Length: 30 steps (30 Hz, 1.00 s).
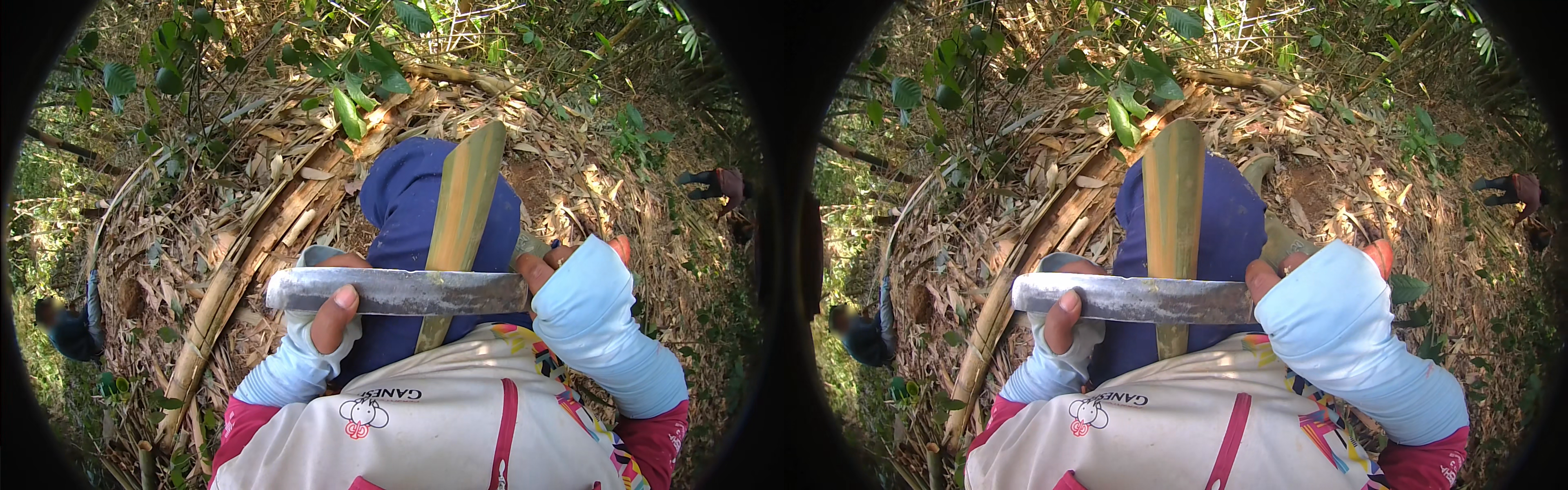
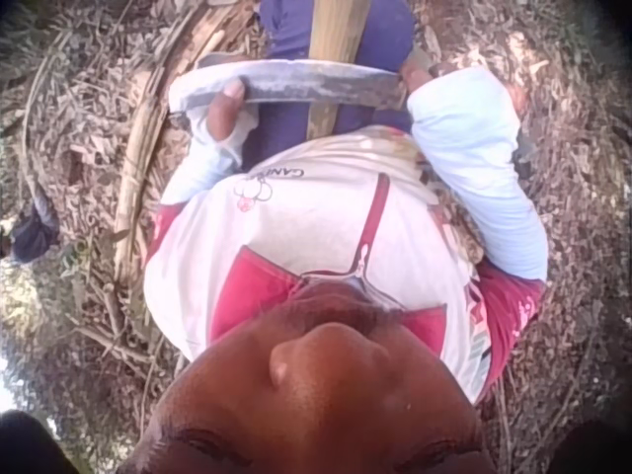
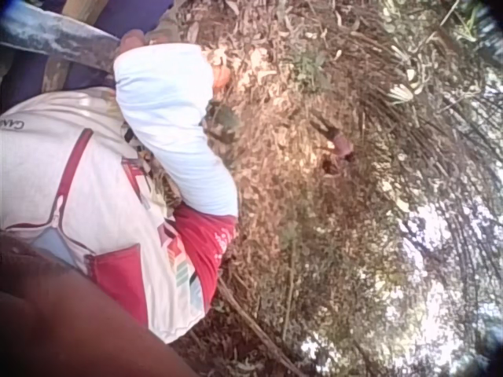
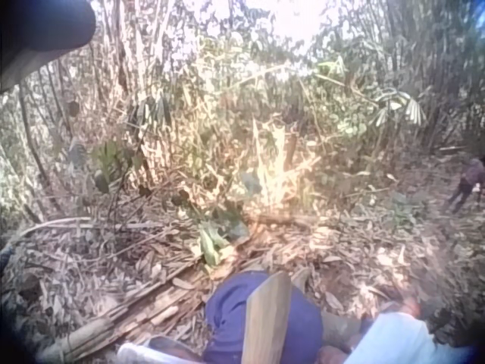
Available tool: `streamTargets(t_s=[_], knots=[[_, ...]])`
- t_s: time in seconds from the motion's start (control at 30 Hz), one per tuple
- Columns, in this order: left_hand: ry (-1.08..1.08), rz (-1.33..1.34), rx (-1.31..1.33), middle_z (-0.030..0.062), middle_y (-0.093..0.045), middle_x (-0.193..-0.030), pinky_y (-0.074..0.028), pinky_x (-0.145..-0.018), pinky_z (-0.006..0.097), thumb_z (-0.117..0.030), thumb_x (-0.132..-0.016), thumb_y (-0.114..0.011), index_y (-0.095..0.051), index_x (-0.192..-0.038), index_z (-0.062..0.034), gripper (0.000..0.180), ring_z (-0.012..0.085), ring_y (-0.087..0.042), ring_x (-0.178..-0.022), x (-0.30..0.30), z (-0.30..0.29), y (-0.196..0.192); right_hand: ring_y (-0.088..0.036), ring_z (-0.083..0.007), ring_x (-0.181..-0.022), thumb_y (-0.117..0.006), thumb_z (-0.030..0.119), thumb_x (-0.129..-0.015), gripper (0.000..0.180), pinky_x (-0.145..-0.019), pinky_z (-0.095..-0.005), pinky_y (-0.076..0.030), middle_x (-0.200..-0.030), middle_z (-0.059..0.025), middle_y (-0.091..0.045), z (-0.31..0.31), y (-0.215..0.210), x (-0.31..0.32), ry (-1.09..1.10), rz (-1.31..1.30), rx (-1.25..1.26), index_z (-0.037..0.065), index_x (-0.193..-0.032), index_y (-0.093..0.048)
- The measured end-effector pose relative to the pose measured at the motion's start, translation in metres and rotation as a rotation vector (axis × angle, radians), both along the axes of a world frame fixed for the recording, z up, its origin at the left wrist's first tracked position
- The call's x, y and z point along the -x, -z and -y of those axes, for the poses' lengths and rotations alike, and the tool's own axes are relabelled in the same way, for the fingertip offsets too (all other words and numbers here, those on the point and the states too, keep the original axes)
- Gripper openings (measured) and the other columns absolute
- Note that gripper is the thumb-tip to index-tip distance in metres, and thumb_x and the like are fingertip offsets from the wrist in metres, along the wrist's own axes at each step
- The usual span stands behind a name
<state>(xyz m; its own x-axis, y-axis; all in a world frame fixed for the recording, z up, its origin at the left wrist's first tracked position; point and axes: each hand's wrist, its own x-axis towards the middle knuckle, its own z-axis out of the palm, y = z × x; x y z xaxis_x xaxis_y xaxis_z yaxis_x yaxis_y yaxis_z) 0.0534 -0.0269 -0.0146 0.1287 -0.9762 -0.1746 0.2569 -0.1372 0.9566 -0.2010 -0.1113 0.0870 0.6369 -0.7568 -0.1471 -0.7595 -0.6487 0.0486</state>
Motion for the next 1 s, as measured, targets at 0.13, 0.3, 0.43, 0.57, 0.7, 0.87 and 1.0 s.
streamTargets(t_s=[0.13,0.3,0.43,0.57,0.7,0.87,1.0], knots=[[-0.074,-0.018,-0.005,0.0059,-0.059,-0.083,-0.041,-0.068,0.027,-0.036,-0.078,-0.057,-0.061,-0.092,0.0004,0.039,0.0136,-0.052,-0.076,0.005,0.005,-0.003,-0.053,-0.0192,-0.058,-0.057,0.028,-0.077,0.014,-0.060,-0.0495,-0.032,-0.060,0.0029,-0.047,0.003,-0.005,-0.004,0.018,-0.069,0.016,0.018,-0.086,-0.063],[-0.036,-0.011,0.001,0.0053,-0.059,-0.082,-0.041,-0.067,0.026,-0.036,-0.078,-0.058,-0.061,-0.092,0.0007,0.039,0.0130,-0.051,-0.075,0.000,0.013,0.001,-0.052,-0.0207,-0.057,-0.059,0.027,-0.075,0.012,-0.062,-0.0502,-0.033,-0.060,0.0022,-0.047,0.006,0.003,0.001,0.007,0.056,0.133,0.019,-0.083,-0.062],[-0.078,-0.023,0.070,0.0046,-0.058,-0.080,-0.039,-0.065,0.026,-0.037,-0.078,-0.058,-0.061,-0.090,0.0007,0.039,0.0119,-0.050,-0.073,0.004,0.017,-0.002,-0.052,-0.0209,-0.058,-0.059,0.028,-0.075,0.011,-0.063,-0.0505,-0.033,-0.060,0.0021,-0.047,0.009,-0.005,-0.007,0.005,-0.027,0.079,0.019,-0.081,-0.061],[0.043,-0.012,0.034,0.0057,-0.058,-0.081,-0.040,-0.067,0.026,-0.039,-0.079,-0.059,-0.061,-0.089,0.0010,0.042,0.0129,-0.051,-0.075,-0.008,0.011,0.002,-0.052,-0.0206,-0.057,-0.058,0.028,-0.076,0.011,-0.061,-0.0500,-0.032,-0.060,0.0021,-0.047,0.006,-0.007,-0.009,0.001,-0.088,0.014,0.019,-0.082,-0.061],[0.101,-0.043,0.029,0.0083,-0.060,-0.085,-0.042,-0.071,0.027,-0.041,-0.080,-0.059,-0.061,-0.090,0.0018,0.044,0.0152,-0.054,-0.079,-0.011,0.004,0.004,-0.051,-0.0209,-0.054,-0.058,0.027,-0.076,0.013,-0.055,-0.0482,-0.032,-0.061,0.0013,-0.047,0.000,-0.004,-0.009,-0.032,-0.058,-0.005,0.017,-0.083,-0.061],[0.086,-0.108,0.048,0.0100,-0.061,-0.088,-0.044,-0.073,0.029,-0.041,-0.080,-0.059,-0.061,-0.091,0.0023,0.045,0.0168,-0.055,-0.081,-0.010,0.000,0.011,-0.051,-0.0211,-0.053,-0.058,0.024,-0.076,0.015,-0.050,-0.0459,-0.029,-0.060,-0.0005,-0.047,-0.005,-0.001,-0.006,-0.069,-0.037,0.004,0.014,-0.087,-0.062],[0.069,-0.107,0.047,0.0103,-0.061,-0.088,-0.044,-0.074,0.029,-0.040,-0.080,-0.059,-0.061,-0.092,0.0024,0.044,0.0171,-0.056,-0.082,-0.007,0.001,0.007,-0.051,-0.0217,-0.053,-0.058,0.023,-0.075,0.017,-0.050,-0.0460,-0.029,-0.059,-0.0011,-0.046,-0.003,-0.002,-0.007,-0.109,-0.050,0.003,0.014,-0.089,-0.063]])
